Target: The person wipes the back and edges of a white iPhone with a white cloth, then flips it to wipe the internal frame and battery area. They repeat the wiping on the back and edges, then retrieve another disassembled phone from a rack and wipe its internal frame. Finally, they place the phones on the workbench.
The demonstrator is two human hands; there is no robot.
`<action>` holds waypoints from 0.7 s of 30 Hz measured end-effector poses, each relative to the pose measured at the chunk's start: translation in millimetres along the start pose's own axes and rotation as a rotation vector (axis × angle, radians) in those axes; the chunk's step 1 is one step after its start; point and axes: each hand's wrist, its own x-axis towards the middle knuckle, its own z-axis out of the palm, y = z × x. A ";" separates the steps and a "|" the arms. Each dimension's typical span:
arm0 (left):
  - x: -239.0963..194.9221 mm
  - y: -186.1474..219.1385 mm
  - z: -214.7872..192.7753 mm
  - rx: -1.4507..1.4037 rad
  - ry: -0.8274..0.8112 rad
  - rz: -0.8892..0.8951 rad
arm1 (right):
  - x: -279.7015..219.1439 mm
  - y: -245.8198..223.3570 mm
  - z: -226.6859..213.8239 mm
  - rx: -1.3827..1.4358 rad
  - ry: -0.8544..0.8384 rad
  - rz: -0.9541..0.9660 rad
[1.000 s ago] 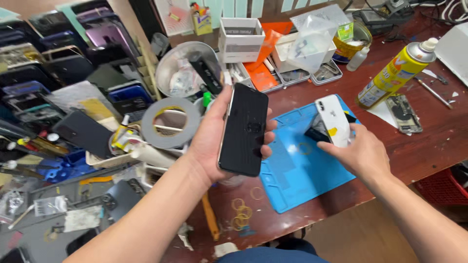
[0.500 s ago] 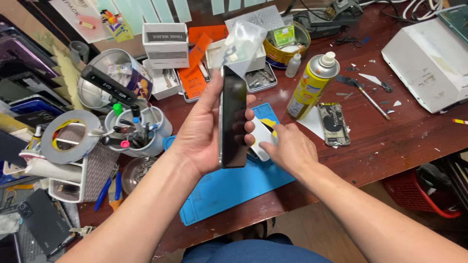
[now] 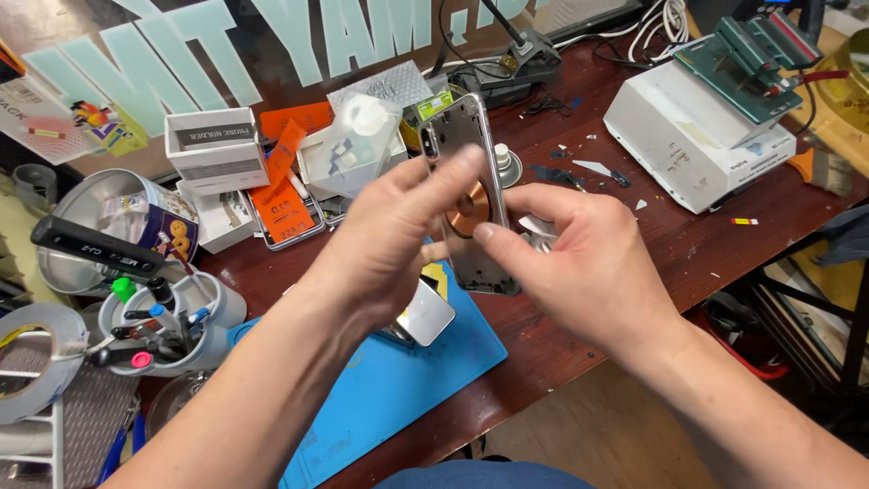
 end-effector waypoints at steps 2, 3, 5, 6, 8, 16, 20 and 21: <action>4.0 -6.2 5.0 0.019 -0.088 0.026 | -2.6 -2.0 0.6 -0.081 0.052 -0.041; 6.5 -11.2 6.7 -0.012 -0.102 0.013 | -3.3 -1.8 -1.2 -0.142 0.076 -0.056; 16.2 -14.2 4.5 -0.058 -0.121 -0.002 | 0.0 -2.5 0.2 -0.234 0.113 -0.059; 18.7 -15.6 6.0 -0.104 -0.155 -0.013 | -1.4 -2.6 -2.8 -0.273 0.125 -0.049; 23.4 -21.9 12.9 -0.197 -0.231 -0.042 | -2.8 1.5 -9.6 -0.281 0.137 -0.056; 73.8 -59.9 82.3 -0.384 -0.250 -0.074 | 19.8 86.6 -91.7 0.225 -0.050 -0.119; 108.3 -73.3 124.9 -0.592 -0.067 -0.099 | 39.4 144.2 -145.4 0.140 -0.059 -0.051; 115.2 -70.1 129.9 -0.605 -0.004 -0.083 | 47.4 155.2 -157.1 0.128 -0.040 -0.028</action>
